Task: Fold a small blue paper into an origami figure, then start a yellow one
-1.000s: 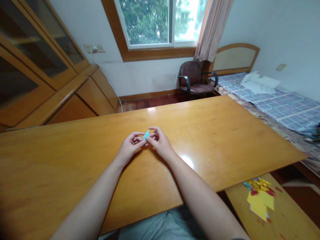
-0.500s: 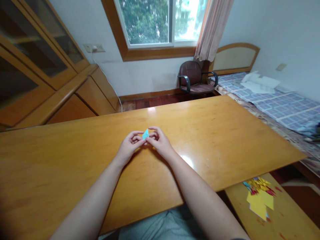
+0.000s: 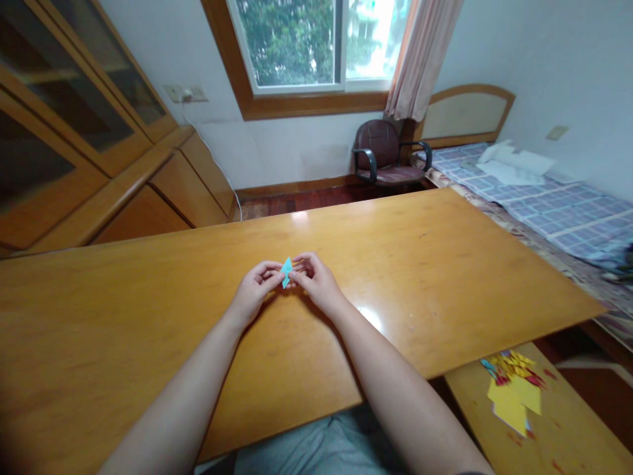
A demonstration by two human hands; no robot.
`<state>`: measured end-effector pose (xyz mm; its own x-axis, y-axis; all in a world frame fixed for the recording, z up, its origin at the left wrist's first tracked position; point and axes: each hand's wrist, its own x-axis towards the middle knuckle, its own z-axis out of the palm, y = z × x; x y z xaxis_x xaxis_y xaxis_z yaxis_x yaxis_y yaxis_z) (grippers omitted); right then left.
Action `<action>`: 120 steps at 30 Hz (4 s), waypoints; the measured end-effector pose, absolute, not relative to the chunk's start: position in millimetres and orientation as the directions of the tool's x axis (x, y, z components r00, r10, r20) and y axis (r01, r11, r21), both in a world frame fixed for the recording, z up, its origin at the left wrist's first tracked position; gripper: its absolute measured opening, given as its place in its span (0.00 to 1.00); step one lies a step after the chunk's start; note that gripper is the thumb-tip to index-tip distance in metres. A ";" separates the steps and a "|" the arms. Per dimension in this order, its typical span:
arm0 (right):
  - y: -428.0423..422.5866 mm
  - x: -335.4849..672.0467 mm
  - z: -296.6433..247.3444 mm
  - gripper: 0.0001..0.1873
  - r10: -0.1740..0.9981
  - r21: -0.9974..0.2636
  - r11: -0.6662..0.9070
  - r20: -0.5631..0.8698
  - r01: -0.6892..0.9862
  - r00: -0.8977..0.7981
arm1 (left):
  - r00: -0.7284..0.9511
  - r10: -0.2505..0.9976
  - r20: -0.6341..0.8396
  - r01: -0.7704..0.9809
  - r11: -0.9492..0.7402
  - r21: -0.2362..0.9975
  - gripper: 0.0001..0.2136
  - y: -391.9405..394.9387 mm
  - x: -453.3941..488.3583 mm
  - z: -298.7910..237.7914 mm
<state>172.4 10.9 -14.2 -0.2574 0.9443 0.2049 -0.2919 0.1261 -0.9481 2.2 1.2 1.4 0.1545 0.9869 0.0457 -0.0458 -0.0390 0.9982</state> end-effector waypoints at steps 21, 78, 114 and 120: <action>7.3 186.6 -1.0 0.05 0.870 -0.873 0.436 0.347 0.217 -0.352 | 0.162 0.986 -0.026 0.099 0.010 0.995 0.16 -0.1 1.5 4.8; 11.9 179.9 -12.5 0.12 0.966 -0.989 0.141 0.145 -0.035 -0.214 | 0.231 0.969 -0.084 0.087 0.066 0.994 0.16 -1.9 2.5 6.4; 14.4 178.2 -8.4 0.24 0.979 -0.955 0.032 0.090 -0.296 -0.184 | 0.274 0.950 -0.148 0.026 0.146 0.989 0.18 0.1 -1.2 5.9; 13.6 178.3 -6.8 0.25 0.980 -0.954 0.020 0.078 -0.298 -0.185 | 0.284 0.947 -0.148 0.041 0.142 0.989 0.18 -1.1 -0.1 8.7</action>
